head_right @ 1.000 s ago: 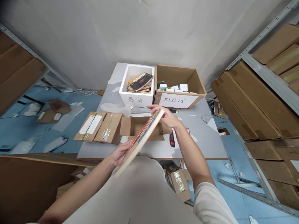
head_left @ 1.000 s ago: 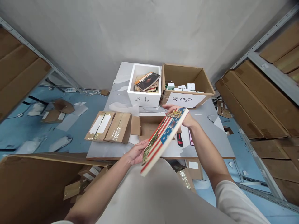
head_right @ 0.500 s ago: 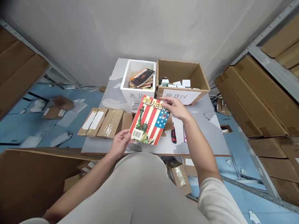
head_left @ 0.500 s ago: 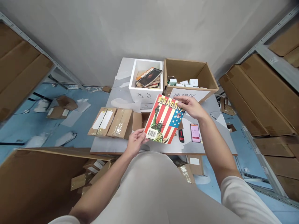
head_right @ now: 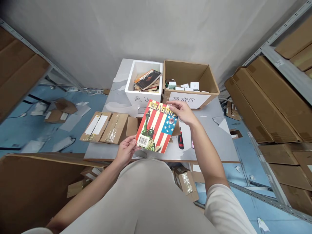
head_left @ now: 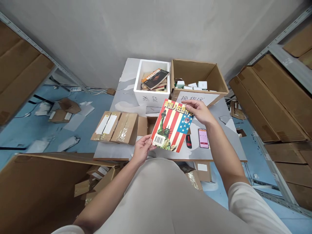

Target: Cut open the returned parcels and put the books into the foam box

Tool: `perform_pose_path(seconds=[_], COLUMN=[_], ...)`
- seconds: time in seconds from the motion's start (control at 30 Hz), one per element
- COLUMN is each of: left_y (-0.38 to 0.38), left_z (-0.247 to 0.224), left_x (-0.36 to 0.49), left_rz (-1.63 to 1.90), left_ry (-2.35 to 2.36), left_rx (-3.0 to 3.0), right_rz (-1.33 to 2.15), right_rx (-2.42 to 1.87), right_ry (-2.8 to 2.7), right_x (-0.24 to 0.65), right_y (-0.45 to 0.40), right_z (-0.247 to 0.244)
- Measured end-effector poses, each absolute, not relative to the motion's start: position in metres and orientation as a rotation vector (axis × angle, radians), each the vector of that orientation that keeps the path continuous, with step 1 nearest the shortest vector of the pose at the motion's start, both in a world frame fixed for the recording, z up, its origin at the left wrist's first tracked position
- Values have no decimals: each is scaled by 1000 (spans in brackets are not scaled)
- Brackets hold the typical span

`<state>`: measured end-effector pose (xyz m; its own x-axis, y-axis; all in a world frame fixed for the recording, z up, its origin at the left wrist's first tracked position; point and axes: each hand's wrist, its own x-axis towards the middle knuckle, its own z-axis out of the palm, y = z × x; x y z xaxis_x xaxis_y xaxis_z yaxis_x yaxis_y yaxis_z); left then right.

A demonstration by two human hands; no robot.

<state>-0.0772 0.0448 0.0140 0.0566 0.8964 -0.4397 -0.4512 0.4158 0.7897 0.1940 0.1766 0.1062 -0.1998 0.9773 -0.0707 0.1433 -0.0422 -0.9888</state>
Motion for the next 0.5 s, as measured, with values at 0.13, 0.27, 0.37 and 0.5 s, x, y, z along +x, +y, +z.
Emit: perform_pose_path(seconds=[0.13,0.27,0.37,0.5], left_y=[44,46,46,43], left_z=[15,15,14,10], left_x=[-81,-78,-71,-62], left_rz=[1061,842,672,534], left_ry=[980,819,759,723], left_rx=[413,307,283,337], right_rz=[1413,1226,1054,1233], right_rx=[-1171,-1090,-1054,-1031], right_ry=[-1375,-1656,-1869,-1923], right_x=[194,182,172,171], right_y=[169,165,169,174], right_z=[113,117,113,105])
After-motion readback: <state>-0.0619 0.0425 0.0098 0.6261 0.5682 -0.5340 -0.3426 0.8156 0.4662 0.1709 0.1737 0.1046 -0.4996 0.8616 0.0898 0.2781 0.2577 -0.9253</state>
